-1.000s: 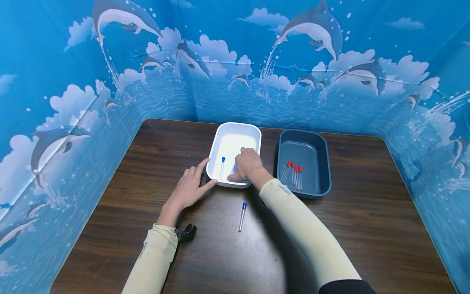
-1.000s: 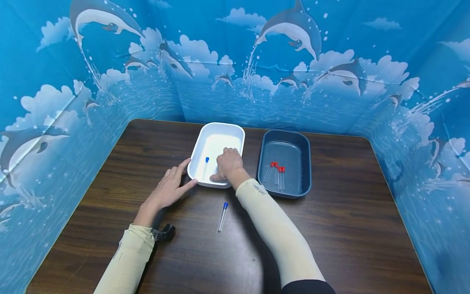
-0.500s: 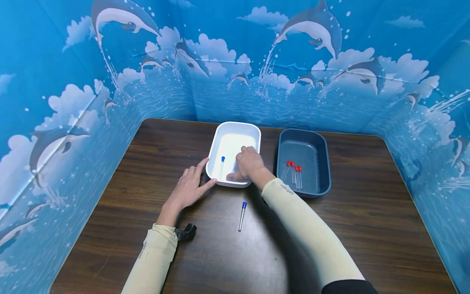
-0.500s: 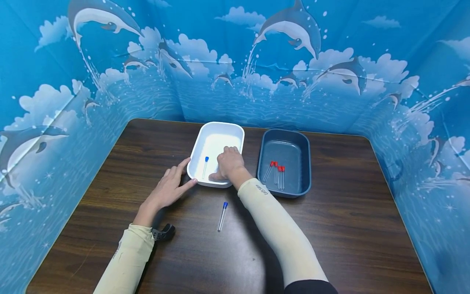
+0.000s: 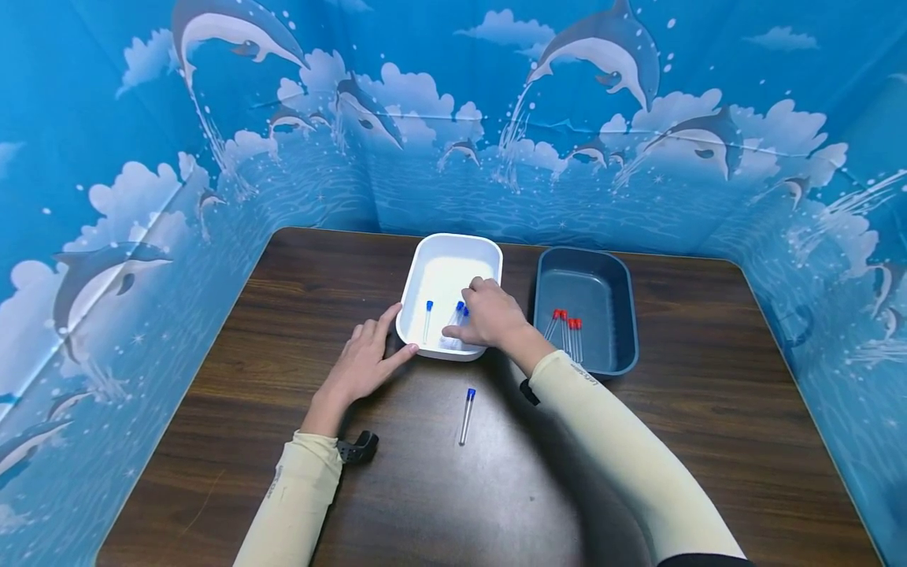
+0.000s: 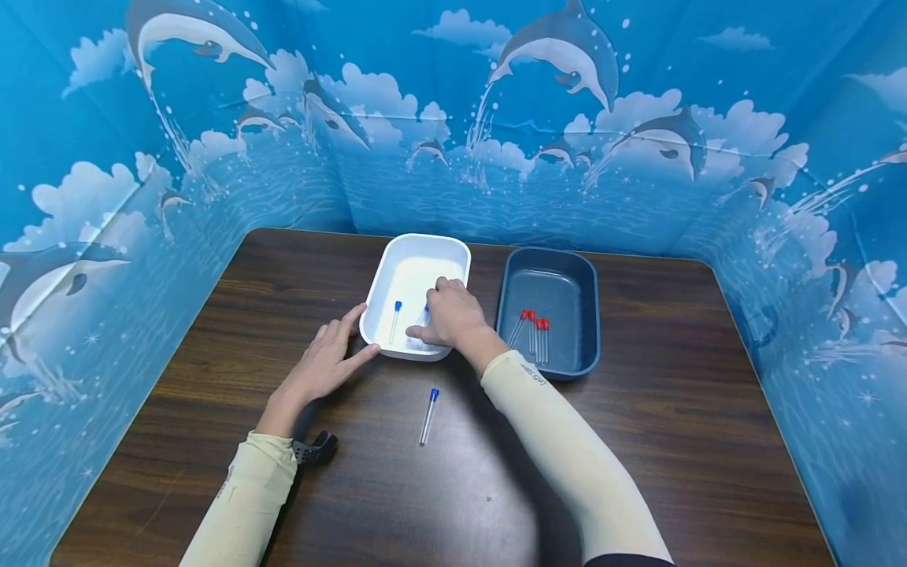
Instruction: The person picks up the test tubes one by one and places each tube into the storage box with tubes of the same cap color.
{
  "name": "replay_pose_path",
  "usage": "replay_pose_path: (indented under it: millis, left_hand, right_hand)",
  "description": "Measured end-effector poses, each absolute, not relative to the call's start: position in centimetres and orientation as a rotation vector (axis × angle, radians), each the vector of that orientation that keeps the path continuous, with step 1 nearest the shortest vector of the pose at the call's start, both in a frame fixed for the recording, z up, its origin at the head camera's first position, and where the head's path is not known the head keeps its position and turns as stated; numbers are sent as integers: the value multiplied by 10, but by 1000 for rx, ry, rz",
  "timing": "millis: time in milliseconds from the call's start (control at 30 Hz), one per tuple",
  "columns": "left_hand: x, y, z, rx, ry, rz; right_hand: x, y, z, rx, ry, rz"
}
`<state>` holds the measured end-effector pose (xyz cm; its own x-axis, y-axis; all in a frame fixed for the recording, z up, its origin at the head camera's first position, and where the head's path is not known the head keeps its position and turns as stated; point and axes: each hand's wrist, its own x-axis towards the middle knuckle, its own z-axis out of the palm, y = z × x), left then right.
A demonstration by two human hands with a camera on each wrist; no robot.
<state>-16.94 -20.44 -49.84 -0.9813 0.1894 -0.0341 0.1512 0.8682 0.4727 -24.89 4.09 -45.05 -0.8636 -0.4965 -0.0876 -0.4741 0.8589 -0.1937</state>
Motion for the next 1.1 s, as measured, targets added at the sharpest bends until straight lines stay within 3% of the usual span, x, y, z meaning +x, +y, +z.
replay_pose_path:
  millis: [733,1100]
  left_hand:
    - [-170,-203,-500,263,2963,727]
    - [-171,-202,-500,248,2964,712]
  right_hand:
    - [-172,86,-430,-802,2987,-826]
    - [-117,87,-460,-956,2915,-858]
